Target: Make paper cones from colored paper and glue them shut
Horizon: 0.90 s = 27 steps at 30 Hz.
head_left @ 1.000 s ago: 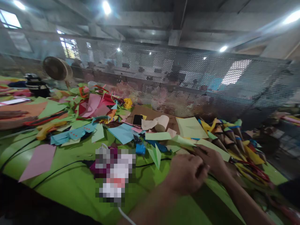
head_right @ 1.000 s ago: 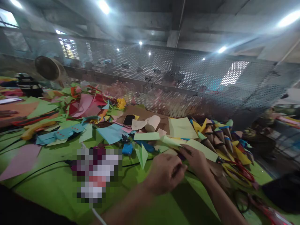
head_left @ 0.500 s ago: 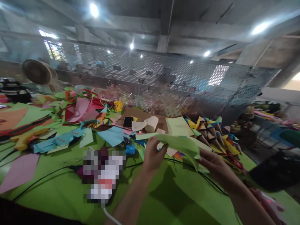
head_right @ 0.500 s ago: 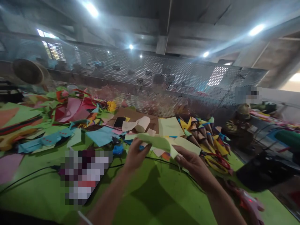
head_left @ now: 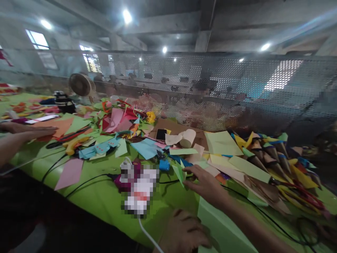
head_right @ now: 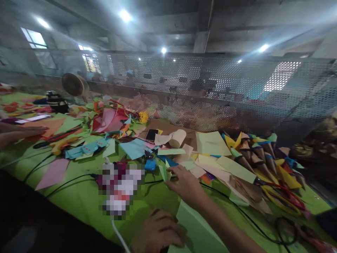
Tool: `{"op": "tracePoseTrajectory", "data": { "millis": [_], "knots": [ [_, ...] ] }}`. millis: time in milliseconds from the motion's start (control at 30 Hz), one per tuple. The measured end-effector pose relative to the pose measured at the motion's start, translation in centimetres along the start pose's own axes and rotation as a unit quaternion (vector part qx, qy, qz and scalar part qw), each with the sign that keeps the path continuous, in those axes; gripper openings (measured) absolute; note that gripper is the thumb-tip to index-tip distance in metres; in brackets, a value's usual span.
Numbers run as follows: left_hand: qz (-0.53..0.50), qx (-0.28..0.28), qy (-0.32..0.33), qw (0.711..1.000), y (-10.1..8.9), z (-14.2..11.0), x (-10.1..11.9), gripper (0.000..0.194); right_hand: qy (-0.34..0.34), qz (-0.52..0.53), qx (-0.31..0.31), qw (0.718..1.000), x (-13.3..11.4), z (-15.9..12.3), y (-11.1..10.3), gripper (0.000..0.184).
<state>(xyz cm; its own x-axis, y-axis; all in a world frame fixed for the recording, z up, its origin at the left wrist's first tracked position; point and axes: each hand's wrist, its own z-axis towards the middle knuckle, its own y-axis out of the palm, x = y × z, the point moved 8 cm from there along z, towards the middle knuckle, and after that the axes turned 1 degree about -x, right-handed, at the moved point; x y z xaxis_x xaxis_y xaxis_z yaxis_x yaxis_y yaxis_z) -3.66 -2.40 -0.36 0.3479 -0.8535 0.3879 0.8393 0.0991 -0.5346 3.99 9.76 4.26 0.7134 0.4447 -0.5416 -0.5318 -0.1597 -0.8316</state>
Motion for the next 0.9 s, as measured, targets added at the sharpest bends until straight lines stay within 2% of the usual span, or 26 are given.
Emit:
{"op": "tracePoseTrajectory", "data": {
  "millis": [100,233,300,400,467,533,600,667,733,833,900],
  "knots": [
    [0.047,0.014,0.034,0.998,0.6,-0.4,0.1,0.014,0.0,-0.172,0.006,0.985,-1.3,0.7,2.2,0.046],
    [0.084,-0.051,0.036,0.995,2.6,-0.8,-0.3,0.014,-0.047,-0.265,0.004,0.963,-1.5,0.2,3.1,0.033],
    [0.089,-0.059,0.033,0.994,3.0,-1.0,-0.5,0.012,-0.099,-0.269,0.042,0.957,-1.5,-0.8,2.1,0.036],
    [0.087,-0.005,0.039,0.995,2.5,-1.1,-0.4,0.012,-0.175,-0.254,0.134,0.942,-1.0,-2.5,-1.2,0.042],
    [0.091,0.054,0.033,0.994,1.9,-1.3,-0.3,0.02,-0.183,-0.254,0.187,0.931,0.3,-2.9,-3.8,0.038],
    [0.112,0.09,0.02,0.989,1.6,-1.4,-0.4,0.026,-0.153,-0.267,0.222,0.925,2.6,-2.7,-6.0,0.034],
    [0.15,0.086,0.012,0.985,1.9,-1.3,-0.2,0.025,-0.138,-0.289,0.218,0.922,5.0,-2.2,-7.1,0.034],
    [0.189,0.077,-0.001,0.979,2.0,-1.0,-0.1,0.022,-0.114,-0.312,0.177,0.926,7.2,-1.9,-7.2,0.036],
    [0.21,0.062,-0.015,0.976,1.8,-0.5,0.2,0.018,-0.087,-0.301,0.148,0.938,8.4,-2.7,-7.6,0.037],
    [0.21,0.004,-0.014,0.978,1.5,0.4,0.9,0.006,-0.035,-0.22,0.136,0.965,7.9,-6.0,-9.0,0.037],
    [0.228,-0.026,-0.044,0.972,0.9,1.0,1.0,0.006,-0.019,-0.175,0.117,0.977,6.3,-9.0,-9.9,0.04]
  ]
}}
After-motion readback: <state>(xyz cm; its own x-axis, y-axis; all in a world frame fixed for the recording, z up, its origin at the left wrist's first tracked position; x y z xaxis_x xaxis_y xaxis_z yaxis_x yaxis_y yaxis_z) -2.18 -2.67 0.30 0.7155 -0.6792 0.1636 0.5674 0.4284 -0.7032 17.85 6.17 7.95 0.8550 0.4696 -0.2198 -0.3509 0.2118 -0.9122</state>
